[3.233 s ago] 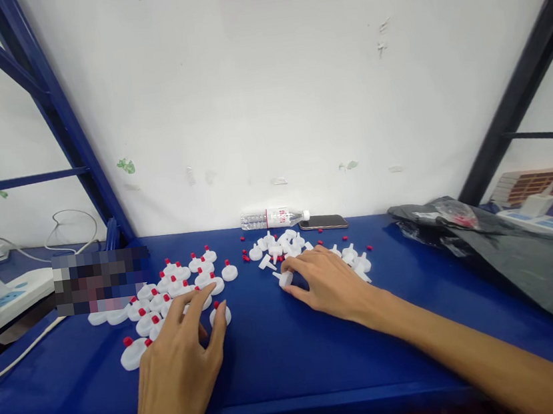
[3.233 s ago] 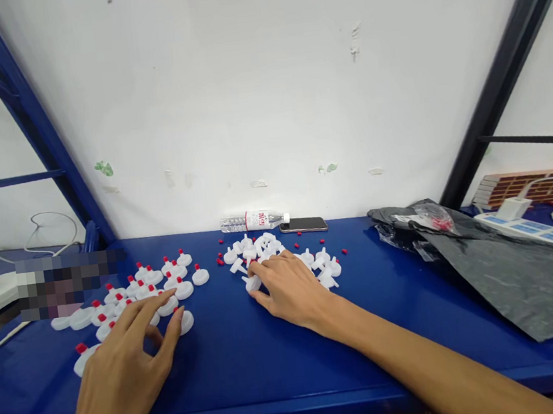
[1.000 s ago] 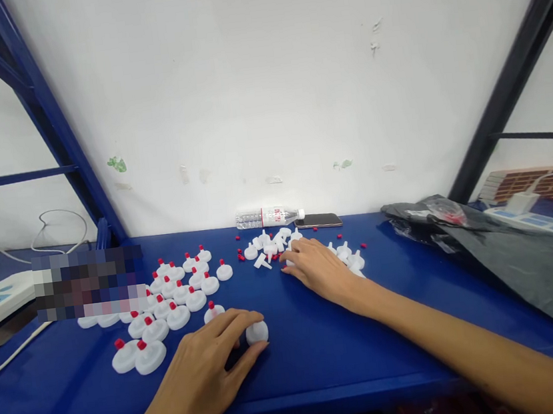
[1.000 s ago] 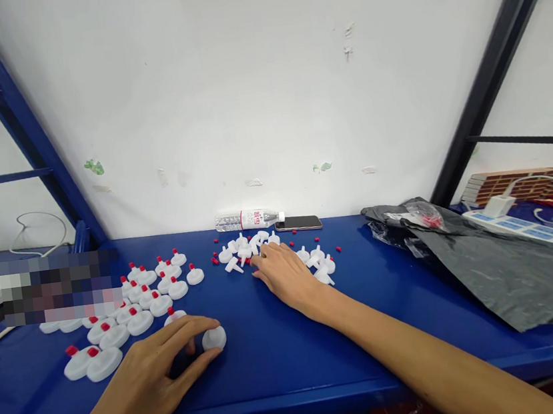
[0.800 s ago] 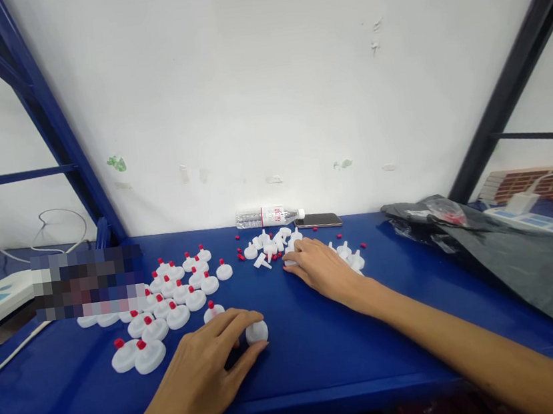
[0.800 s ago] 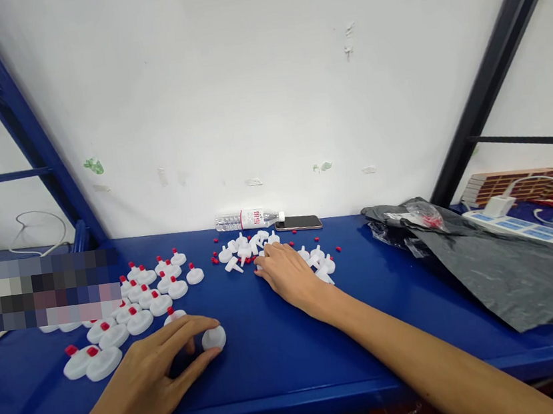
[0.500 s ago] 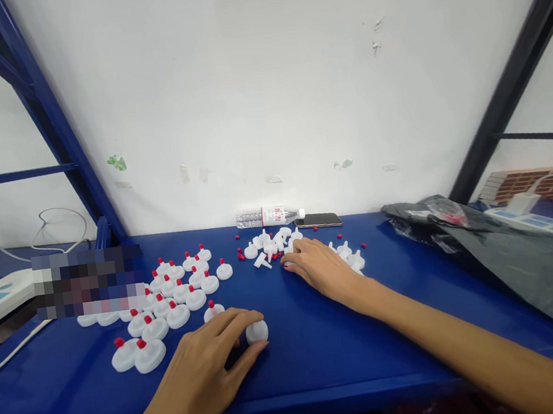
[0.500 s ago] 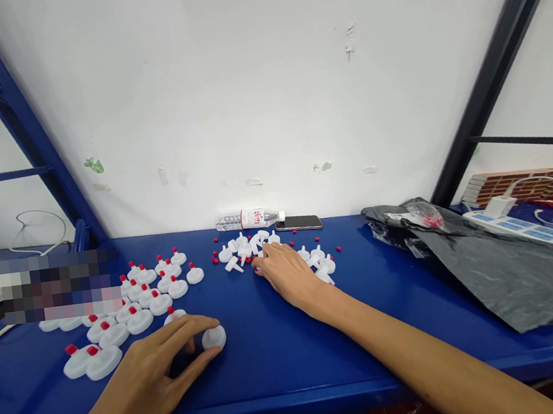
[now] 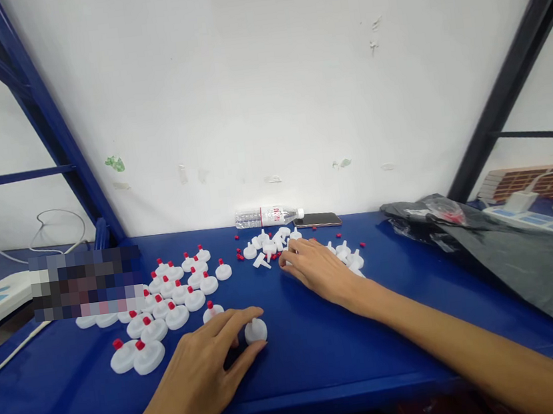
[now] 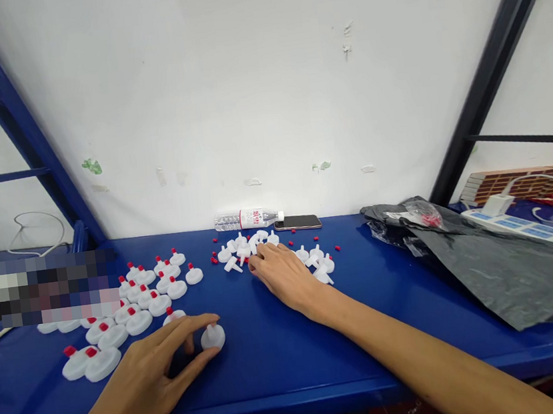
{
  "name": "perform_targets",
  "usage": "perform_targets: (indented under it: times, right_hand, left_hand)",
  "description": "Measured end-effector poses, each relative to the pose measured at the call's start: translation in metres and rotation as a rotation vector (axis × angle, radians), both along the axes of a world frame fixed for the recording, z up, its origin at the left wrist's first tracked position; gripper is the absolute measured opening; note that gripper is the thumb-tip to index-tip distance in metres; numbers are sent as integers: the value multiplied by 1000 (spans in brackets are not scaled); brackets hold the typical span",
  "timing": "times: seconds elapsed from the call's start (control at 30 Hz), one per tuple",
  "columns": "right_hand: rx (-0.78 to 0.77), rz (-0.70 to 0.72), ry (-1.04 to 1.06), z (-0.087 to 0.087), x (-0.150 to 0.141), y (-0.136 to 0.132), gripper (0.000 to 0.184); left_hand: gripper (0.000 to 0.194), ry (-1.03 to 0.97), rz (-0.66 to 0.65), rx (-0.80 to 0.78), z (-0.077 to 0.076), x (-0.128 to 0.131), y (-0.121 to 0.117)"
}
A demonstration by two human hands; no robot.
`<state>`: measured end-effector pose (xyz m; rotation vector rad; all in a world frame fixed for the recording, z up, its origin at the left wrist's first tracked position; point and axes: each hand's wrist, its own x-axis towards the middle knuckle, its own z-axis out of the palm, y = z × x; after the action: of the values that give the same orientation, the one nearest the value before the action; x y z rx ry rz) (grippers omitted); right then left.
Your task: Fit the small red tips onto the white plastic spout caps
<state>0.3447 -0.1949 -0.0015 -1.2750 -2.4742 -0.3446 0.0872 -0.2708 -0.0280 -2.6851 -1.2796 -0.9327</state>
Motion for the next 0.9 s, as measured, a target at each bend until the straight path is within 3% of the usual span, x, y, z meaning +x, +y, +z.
perform_targets:
  times: [0.2,0.37,0.5,0.7,0.9]
  right_hand:
    - [-323,188,593,6,-12,-14,6]
    - [-563,341,846,10,-25,-30,4]
    - [-623,428,887,9,-31,-38,18]
    - [-644,470,874,4,-40,-45,9]
    - [-629,437,823,1,-45,-47,7]
  left_hand:
    - [47,-48,18,-89,-3,-2,-1]
    - [63,-67,28,-123,-3,-1,-1]
    - [67,-80,55,-130,-3,0,-1]
    - [82,-130,15,-150,-3,-1,-2]
    - [84,-140,3,-151,-1,0,-3]
